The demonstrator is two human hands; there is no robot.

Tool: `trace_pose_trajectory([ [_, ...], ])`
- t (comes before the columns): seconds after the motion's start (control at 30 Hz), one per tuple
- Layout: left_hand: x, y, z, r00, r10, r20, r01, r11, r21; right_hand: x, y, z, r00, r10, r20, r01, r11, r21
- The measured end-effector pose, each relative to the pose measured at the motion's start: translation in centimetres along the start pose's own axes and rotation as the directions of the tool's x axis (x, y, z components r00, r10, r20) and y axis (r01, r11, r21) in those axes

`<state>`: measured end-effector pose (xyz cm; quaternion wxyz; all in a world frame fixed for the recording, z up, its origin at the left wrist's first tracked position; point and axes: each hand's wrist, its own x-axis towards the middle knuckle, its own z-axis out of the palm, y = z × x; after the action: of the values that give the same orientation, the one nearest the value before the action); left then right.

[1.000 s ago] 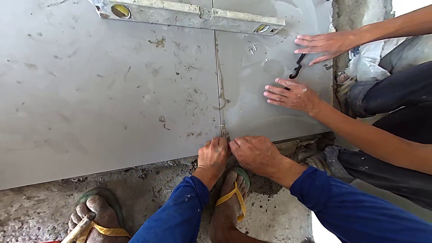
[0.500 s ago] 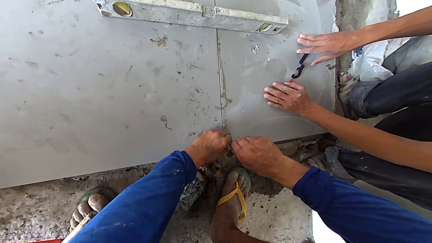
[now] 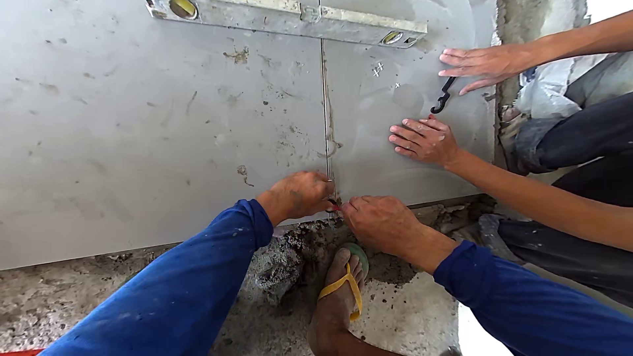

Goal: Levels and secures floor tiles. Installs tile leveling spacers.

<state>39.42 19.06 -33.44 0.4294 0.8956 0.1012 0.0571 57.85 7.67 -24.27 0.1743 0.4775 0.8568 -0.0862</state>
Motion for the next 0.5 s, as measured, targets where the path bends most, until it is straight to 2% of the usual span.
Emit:
trace_pose_trajectory([
  [0.1,-0.5,0.0,-0.1,1.000,-0.007,-0.023,0.009,0.998,0.060,0.0,0.1,0.0,1.000,0.018,0.015,-0.018,1.000,0.013],
  [0.37,-0.1,1.7,1.2,0.988,-0.143,0.053,0.131,0.973,0.187,0.0,0.4,-0.4,0.988,0.089,0.129,-0.097,0.993,0.060],
  [0.43,-0.3,1.6,1.7,0.991,-0.126,0.047,0.113,0.969,0.219,0.0,0.4,-0.2,0.989,0.092,0.114,-0.100,0.993,0.070],
  [0.5,-0.6,1.5,2.4,0.997,-0.081,-0.018,0.083,0.968,0.238,-0.1,0.3,0.1,0.991,0.099,0.092,-0.106,0.991,0.080],
])
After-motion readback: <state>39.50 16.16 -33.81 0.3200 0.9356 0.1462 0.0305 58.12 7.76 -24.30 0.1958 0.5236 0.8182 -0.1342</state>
